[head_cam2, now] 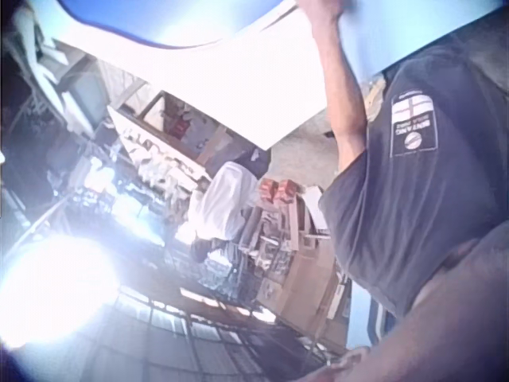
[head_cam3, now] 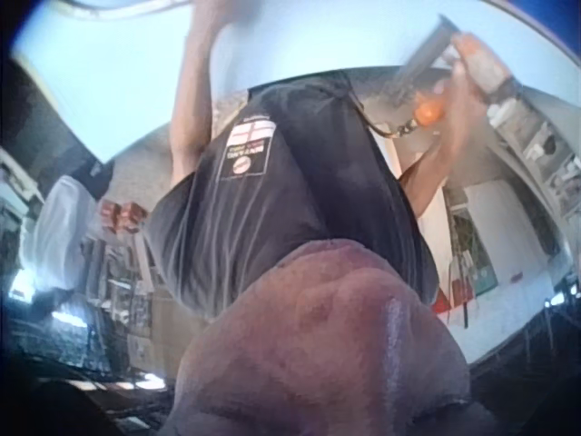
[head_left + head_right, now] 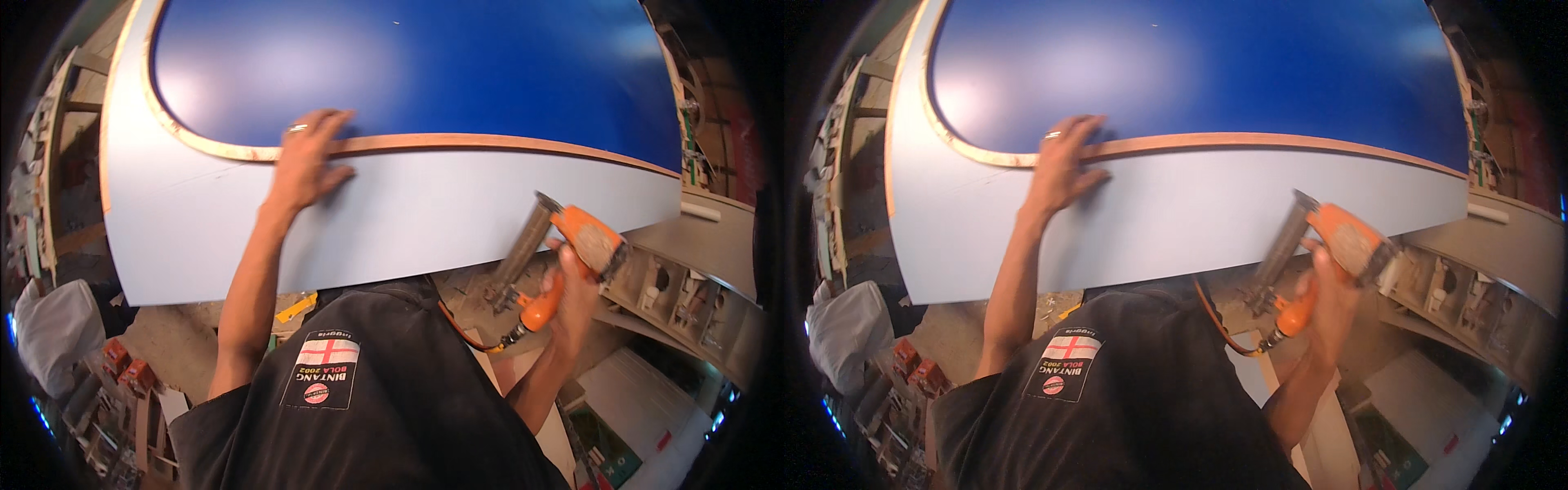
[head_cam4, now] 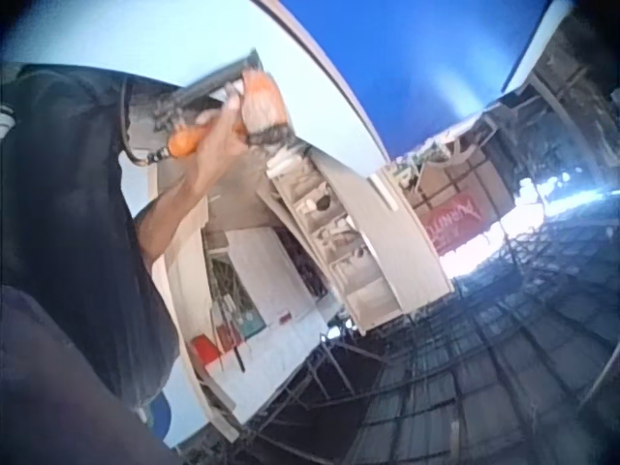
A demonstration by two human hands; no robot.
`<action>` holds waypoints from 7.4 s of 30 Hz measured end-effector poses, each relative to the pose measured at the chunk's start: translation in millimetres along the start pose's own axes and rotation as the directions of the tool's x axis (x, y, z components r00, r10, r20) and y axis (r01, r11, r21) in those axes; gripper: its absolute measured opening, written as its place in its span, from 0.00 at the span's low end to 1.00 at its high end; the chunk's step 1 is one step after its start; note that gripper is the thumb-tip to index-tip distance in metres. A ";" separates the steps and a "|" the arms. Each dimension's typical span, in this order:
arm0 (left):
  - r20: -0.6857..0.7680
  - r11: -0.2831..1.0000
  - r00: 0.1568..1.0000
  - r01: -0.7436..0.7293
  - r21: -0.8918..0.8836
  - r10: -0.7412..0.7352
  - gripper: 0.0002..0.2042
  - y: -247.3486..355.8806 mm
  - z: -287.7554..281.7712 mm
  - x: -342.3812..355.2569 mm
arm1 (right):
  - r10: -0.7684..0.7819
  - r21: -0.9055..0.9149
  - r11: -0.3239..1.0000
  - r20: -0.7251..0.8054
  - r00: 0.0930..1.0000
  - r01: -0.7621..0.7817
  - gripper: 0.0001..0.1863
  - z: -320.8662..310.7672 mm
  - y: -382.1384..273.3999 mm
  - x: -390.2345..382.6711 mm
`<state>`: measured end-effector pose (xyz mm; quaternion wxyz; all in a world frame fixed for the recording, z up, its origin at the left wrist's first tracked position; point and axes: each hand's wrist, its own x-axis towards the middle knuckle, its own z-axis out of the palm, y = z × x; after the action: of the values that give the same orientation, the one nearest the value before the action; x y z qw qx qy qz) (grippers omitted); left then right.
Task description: The person uses a pneumatic nail gun to attach a thin wooden trim strip along the curved edge of a large blue and white board. They hold the trim in place with one hand and fire the nail gun with the other, moving along the perimeter.
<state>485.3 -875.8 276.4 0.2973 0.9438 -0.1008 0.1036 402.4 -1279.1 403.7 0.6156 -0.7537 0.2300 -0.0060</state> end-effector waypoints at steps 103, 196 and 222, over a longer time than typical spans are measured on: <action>0.319 0.961 0.928 -0.115 -0.252 0.194 0.20 -33.8 -92.4 42.1 | 0.343 -0.300 0.909 0.147 0.928 -0.289 0.13 239.7 -136.3 -74.1; 0.397 0.992 0.909 -0.115 -0.053 0.127 0.16 -58.3 -185.1 8.3 | 0.099 -0.178 0.981 0.102 0.990 -0.080 0.20 232.7 -181.1 -158.6; 0.328 0.949 0.928 -0.075 -0.307 0.179 0.06 -33.5 -170.0 38.8 | 0.424 -0.295 0.892 0.282 0.861 -0.343 0.15 277.1 -195.7 -115.8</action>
<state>507.8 -754.9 404.5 0.4019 0.8846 -0.2278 -0.0633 446.3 -955.1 550.6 0.5412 -0.7491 0.2658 0.2744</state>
